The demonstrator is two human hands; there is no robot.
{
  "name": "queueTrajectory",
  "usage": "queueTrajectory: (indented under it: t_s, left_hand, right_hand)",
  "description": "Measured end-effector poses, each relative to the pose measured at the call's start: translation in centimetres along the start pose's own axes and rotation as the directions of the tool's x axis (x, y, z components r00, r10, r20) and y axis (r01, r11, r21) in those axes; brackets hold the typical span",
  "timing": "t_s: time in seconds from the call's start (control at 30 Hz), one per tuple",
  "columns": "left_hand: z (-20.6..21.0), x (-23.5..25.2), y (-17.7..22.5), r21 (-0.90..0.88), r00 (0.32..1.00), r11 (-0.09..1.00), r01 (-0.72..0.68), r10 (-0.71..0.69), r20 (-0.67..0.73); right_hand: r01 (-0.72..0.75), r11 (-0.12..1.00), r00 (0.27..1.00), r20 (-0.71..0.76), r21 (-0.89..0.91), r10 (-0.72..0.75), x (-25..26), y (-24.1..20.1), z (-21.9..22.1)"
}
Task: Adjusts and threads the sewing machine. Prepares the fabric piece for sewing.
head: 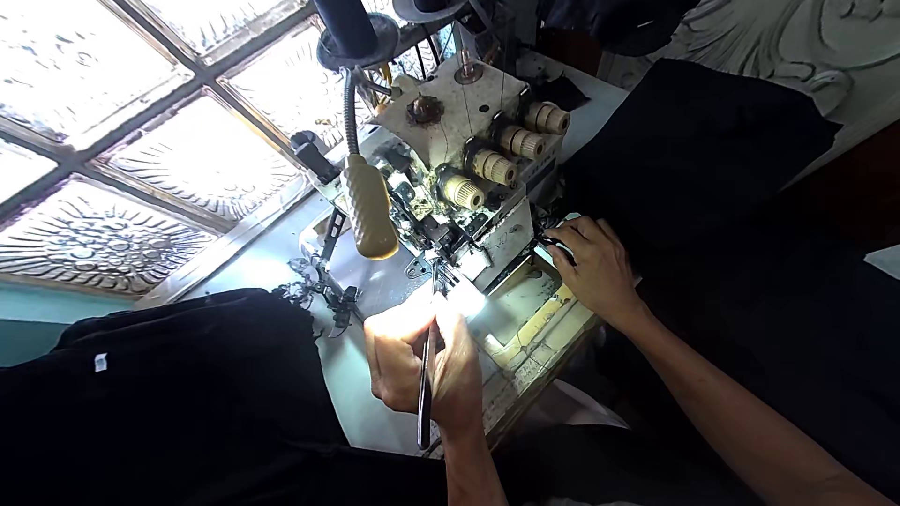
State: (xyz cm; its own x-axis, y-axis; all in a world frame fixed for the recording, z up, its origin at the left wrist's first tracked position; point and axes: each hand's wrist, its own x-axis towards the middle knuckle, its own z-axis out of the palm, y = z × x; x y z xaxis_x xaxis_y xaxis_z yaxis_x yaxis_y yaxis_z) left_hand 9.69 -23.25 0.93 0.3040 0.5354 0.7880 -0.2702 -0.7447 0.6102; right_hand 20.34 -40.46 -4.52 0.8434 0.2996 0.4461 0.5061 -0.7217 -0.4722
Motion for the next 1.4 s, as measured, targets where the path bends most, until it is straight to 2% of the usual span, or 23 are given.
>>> queueTrajectory:
  t_s: [0.8,1.4]
  left_hand:
    - [0.16,-0.1,-0.01,0.031,1.0,0.999,-0.009,0.01,-0.017]
    - [-0.15,0.43,0.29,0.028,0.999,0.999,0.039,-0.038,-0.013]
  right_hand:
    - [-0.005,1.0,1.0,0.002,-0.004,0.005,-0.08,0.0,0.0]
    - [-0.004,1.0,1.0,0.004,-0.002,0.004,-0.07,-0.08,-0.07]
